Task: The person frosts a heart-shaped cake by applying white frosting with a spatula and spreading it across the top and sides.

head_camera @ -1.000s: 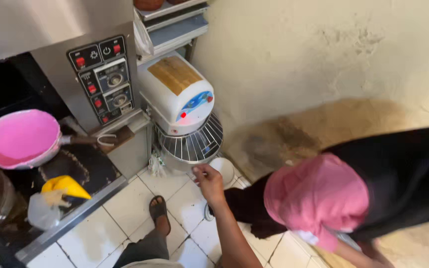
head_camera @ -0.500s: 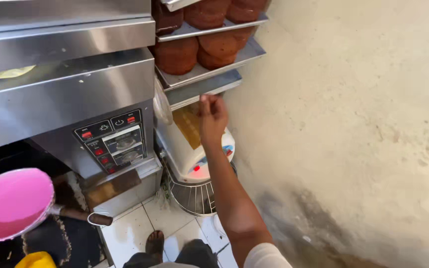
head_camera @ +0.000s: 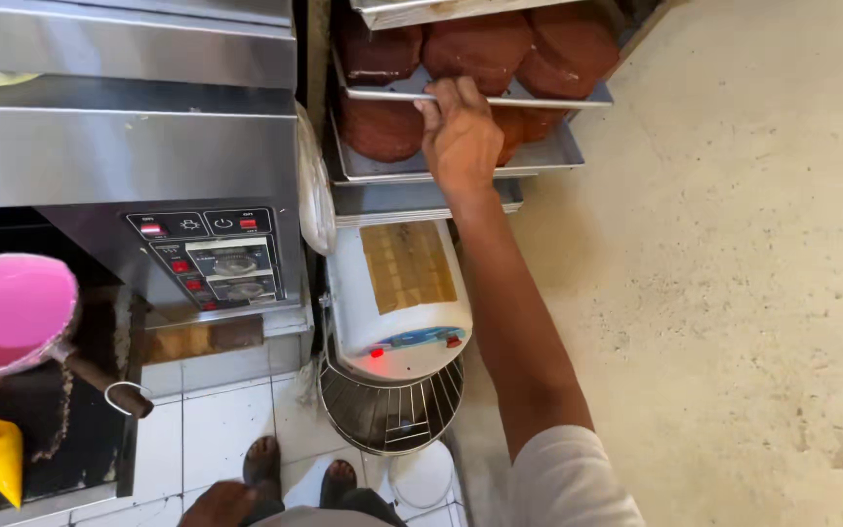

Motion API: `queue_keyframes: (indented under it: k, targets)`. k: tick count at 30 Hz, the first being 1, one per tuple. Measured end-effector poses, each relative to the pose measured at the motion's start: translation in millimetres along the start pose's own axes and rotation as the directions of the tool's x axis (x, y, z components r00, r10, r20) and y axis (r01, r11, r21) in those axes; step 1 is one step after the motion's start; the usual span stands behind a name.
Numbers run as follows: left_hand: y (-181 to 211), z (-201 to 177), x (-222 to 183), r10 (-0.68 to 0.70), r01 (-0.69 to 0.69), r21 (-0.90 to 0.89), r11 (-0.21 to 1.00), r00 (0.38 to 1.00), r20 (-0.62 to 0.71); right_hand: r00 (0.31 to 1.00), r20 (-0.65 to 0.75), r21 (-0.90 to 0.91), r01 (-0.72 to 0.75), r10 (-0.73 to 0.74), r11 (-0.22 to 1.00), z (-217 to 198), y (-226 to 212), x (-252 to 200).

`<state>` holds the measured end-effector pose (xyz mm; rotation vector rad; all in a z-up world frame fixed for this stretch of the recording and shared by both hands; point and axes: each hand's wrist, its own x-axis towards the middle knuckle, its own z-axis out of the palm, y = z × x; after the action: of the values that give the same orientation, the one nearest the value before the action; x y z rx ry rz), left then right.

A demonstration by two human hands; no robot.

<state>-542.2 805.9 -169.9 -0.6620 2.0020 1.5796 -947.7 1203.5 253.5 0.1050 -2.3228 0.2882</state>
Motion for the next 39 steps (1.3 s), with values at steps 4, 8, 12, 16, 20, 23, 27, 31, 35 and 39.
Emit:
queue_keyframes:
  k: [4,8,12,16,20,23,27,31,35,39]
  targets:
    - [253.9,42.8,-71.6,0.154,-0.23,0.338,0.913,0.959,0.238,0.983,-0.115,-0.083,0.131,-0.14,0.988,-40.8,-3.9,-30.4]
    - [369.6,71.2,-96.9,0.395,-0.402,-0.036,0.915,0.873,0.286,0.953,-0.171,-0.116,0.232,-0.249,0.966,-78.2,-6.5,-62.6]
    - [466.5,82.2,-92.5,0.638,-0.46,-0.587,0.666,0.759,0.13,0.991,-0.046,-0.142,0.116,-0.124,0.983,-91.4,-2.8,-78.7]
    - [531.7,88.2,-68.8,0.654,-0.229,-0.865,0.447,0.743,0.142,0.992,0.066,0.065,0.104,-0.108,0.992,-145.5,-36.3,-63.5]
    - [535.6,107.8,-34.8,0.642,-0.178,-0.897,0.405,0.754,0.14,0.964,0.169,0.206,0.169,-0.206,0.964,-184.6,-86.3,-15.7]
    - [536.8,112.2,-38.2,0.664,-0.178,-0.892,0.416,0.729,0.164,0.819,0.5,0.224,0.19,-0.28,0.956,-182.0,-102.1,32.1]
    - [530.9,116.9,-35.7,0.683,-0.165,-0.905,0.392,0.711,0.166,0.603,0.776,0.067,0.214,-0.186,0.975,-158.1,-101.3,74.7]
    - [527.7,128.0,-23.4,0.7,-0.172,-0.9,0.401,0.691,0.18,0.426,0.891,0.07,0.216,-0.158,0.974,-146.7,-107.2,90.4]
    - [531.2,131.9,-24.1,0.697,-0.151,-0.906,0.396,0.691,0.19,0.373,0.917,0.06,0.218,-0.14,0.974,-145.7,-117.7,92.4]
    - [531.0,141.9,-19.5,0.698,-0.205,-0.885,0.419,0.696,0.169,0.387,0.899,0.138,0.191,-0.204,0.972,-123.5,-100.3,87.9]
